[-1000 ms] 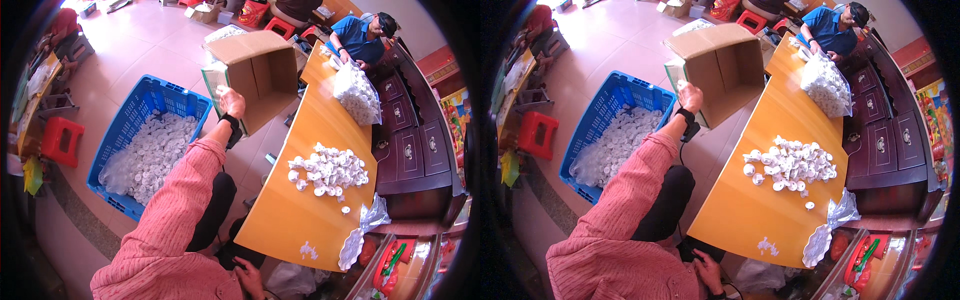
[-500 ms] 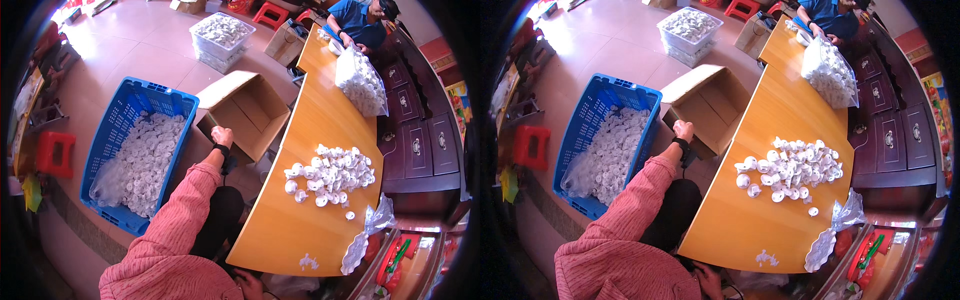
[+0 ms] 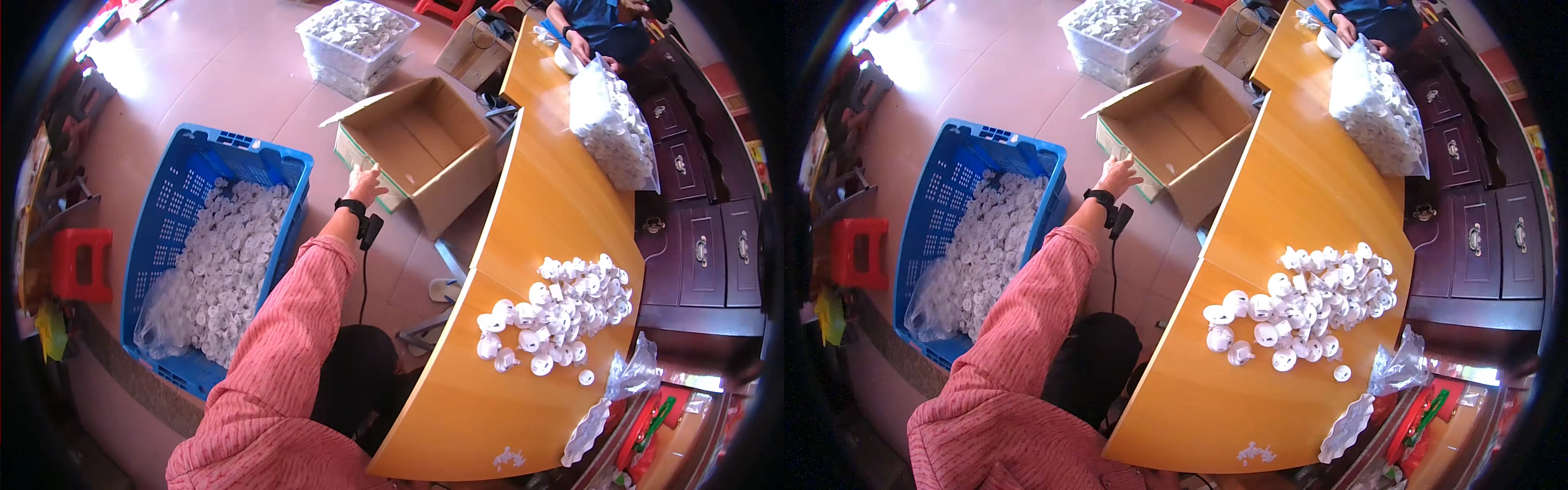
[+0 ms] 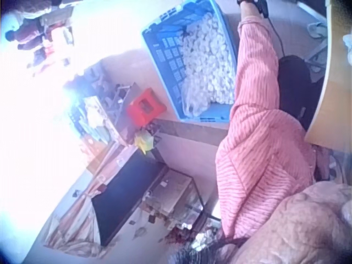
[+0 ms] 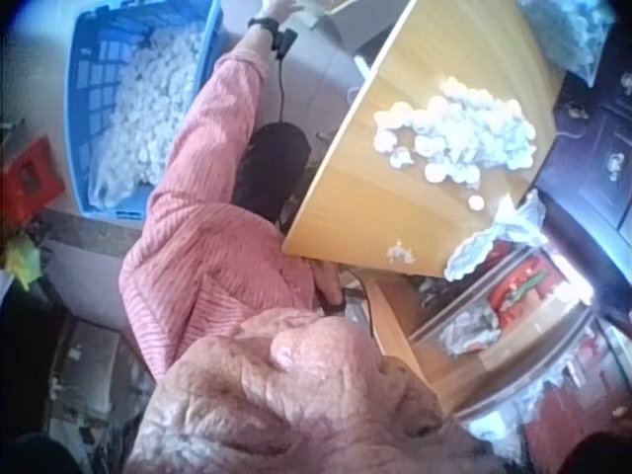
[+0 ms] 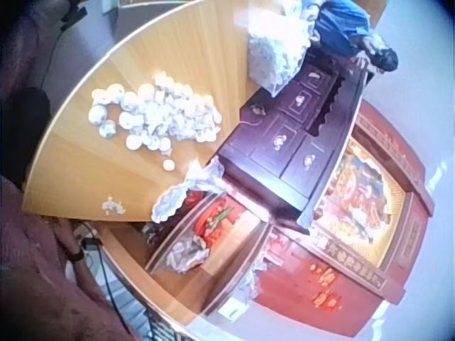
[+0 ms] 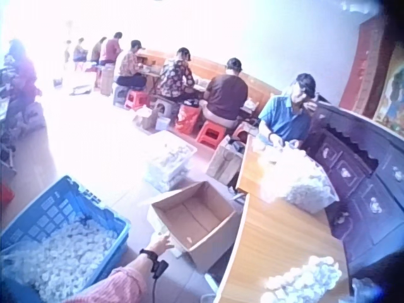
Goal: Assembling small white plastic components by inserting one piece into another and placing them on a table.
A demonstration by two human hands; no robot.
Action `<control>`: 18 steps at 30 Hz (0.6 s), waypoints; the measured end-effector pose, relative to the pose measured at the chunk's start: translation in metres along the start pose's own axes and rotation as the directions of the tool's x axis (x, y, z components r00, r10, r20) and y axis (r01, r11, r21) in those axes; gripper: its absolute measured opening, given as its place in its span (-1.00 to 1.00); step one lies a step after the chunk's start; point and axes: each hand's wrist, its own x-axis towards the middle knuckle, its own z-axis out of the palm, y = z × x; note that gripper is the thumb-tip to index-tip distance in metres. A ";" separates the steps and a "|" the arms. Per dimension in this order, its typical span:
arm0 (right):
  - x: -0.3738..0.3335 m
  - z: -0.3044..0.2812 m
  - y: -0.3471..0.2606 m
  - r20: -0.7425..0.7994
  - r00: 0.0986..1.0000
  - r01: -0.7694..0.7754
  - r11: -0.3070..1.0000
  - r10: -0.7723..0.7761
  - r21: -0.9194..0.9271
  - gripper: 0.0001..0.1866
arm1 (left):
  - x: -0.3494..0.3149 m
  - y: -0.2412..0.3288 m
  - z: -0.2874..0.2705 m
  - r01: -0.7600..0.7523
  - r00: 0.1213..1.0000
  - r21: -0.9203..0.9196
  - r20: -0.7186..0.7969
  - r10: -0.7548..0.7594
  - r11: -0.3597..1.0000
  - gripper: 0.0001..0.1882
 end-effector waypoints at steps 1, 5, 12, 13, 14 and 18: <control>-0.005 -0.010 0.005 -0.069 0.995 -0.076 0.997 0.073 -0.034 -0.73 | 0.003 0.048 0.065 0.006 0.991 0.220 0.129 -0.035 0.976 -0.04; -0.003 -0.025 0.007 -0.098 0.989 -0.119 0.992 0.113 -0.051 -0.73 | -0.015 0.087 0.081 0.013 0.934 0.189 0.348 -0.079 0.982 0.06; 0.015 -0.030 -0.001 -0.020 0.994 -0.106 0.994 0.106 -0.015 -0.74 | 0.015 -0.039 0.071 0.326 0.945 -0.237 0.053 -0.323 0.915 0.28; 0.013 -0.040 0.001 -0.118 0.977 -0.186 0.982 0.180 -0.044 -0.74 | 0.019 0.016 0.146 0.114 0.978 0.166 0.152 -0.139 0.980 0.32; 0.013 -0.045 0.002 -0.177 0.960 -0.231 0.971 0.218 -0.055 -0.74 | 0.021 0.053 0.181 -0.170 0.964 0.541 0.263 0.026 0.824 0.35; 0.030 -0.039 -0.005 -0.044 0.990 -0.134 0.991 0.134 0.001 -0.74 | 0.013 -0.027 0.121 0.241 0.971 -0.224 0.068 -0.231 0.944 0.18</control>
